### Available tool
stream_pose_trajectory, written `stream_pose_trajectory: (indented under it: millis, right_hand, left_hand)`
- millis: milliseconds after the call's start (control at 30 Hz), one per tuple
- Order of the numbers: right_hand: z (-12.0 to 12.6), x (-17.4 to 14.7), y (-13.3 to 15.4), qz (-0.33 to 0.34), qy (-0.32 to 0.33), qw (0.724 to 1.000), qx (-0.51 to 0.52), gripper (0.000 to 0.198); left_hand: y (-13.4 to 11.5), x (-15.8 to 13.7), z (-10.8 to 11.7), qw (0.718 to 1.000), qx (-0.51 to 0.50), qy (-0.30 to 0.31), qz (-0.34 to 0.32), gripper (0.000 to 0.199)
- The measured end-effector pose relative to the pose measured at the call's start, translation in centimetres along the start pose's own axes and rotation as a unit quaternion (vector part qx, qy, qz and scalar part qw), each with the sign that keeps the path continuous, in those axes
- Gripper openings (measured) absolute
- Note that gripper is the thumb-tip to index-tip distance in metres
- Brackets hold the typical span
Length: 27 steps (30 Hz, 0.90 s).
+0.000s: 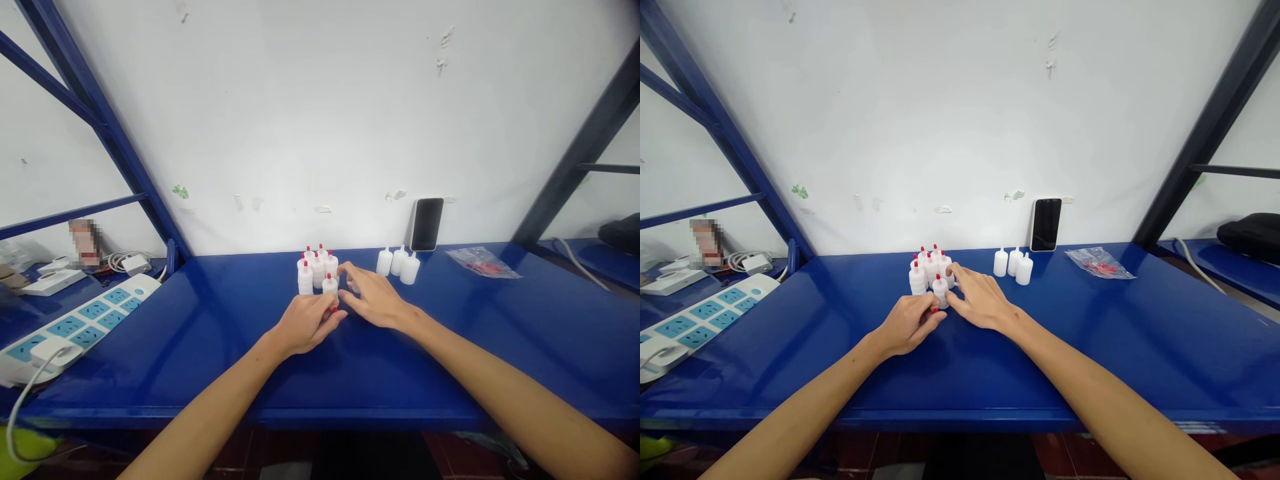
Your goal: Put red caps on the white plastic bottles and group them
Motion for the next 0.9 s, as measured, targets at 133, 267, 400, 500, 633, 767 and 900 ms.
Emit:
stream_pose_trajectory:
  millis: [133, 267, 400, 500, 633, 767, 900]
  right_hand:
    - [0.1, -0.8, 1.3, 0.081, 0.046, 0.974, 0.208, 0.015]
    - [-1.0, -1.1, 2.4, 0.097, 0.095, 0.937, 0.322, 0.017]
    - [-1.2, -1.0, 3.1, 0.096, 0.087, 0.93, 0.343, 0.019]
    - [-1.0, -1.0, 3.3, 0.105, 0.092, 0.936, 0.323, 0.019]
    - [-1.2, -1.1, 3.3, 0.101, 0.11, 0.945, 0.29, 0.011]
    - [-1.2, -1.1, 3.4, 0.088, 0.099, 0.945, 0.298, 0.004]
    - [-1.1, -1.1, 3.6, 0.08, 0.086, 0.941, 0.318, 0.003]
  left_hand:
    - [0.6, -0.2, 0.3, 0.998, -0.008, -0.062, 0.031, 0.013]
    - [0.3, -0.2, 0.4, 0.994, -0.02, -0.106, -0.012, 0.011]
    - [-0.3, -0.3, 0.7, 0.986, -0.016, -0.155, -0.057, 0.011]
    - [-0.4, -0.3, 0.6, 0.984, -0.011, -0.166, -0.069, 0.011]
    - [-0.4, -0.5, 0.5, 0.984, -0.014, -0.166, -0.063, 0.012]
    - [-0.3, -0.5, 0.2, 0.987, -0.007, -0.152, -0.059, 0.014]
    - [-0.1, -0.5, -0.1, 0.988, -0.014, -0.144, -0.047, 0.013]
Point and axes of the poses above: each hand's wrist, its own x-axis towards the middle knuckle, its own z-axis out of the back of the hand, y = z × x, the point moved 5 cm from there along x, towards the middle knuckle, and after that the axes turned 11 degrees about x, right-handed, at the moved point
